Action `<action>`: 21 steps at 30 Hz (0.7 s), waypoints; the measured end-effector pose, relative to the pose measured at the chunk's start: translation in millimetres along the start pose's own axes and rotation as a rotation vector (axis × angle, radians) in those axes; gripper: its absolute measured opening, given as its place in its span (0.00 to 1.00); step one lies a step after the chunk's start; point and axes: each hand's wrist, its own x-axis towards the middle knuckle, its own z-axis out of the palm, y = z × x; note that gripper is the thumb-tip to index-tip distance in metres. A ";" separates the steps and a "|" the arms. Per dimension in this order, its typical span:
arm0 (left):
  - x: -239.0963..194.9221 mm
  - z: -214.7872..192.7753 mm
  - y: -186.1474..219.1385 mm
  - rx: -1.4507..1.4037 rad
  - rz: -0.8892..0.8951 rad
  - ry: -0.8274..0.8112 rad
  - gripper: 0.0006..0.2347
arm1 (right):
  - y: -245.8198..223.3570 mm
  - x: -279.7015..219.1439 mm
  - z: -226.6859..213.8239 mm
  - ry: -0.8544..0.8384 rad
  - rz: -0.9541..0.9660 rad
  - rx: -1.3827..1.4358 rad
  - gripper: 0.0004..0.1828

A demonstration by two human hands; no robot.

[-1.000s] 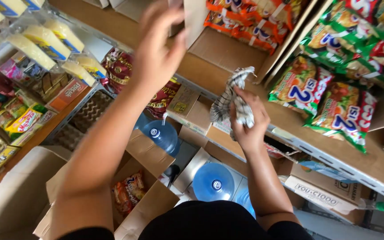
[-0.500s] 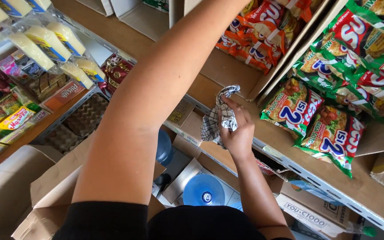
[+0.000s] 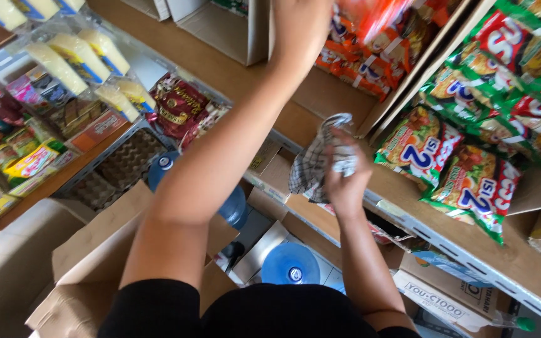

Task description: Packing individual packs of instant noodles into a cardboard shipping box in a storage area.

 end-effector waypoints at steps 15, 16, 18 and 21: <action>-232.4 -155.2 119.0 -0.003 -0.259 0.146 0.02 | -72.0 -33.7 8.5 -0.119 0.652 1.188 0.48; -227.9 -159.3 129.0 0.030 -0.193 0.083 0.03 | -42.2 -58.1 6.5 -0.143 0.651 0.875 0.42; -232.7 -167.1 140.2 -0.137 -0.328 0.136 0.06 | -61.7 -59.5 14.3 -0.090 0.757 0.920 0.37; -249.7 -179.9 134.4 -0.492 -0.683 0.177 0.15 | -59.8 -65.5 29.2 -0.004 0.852 0.910 0.31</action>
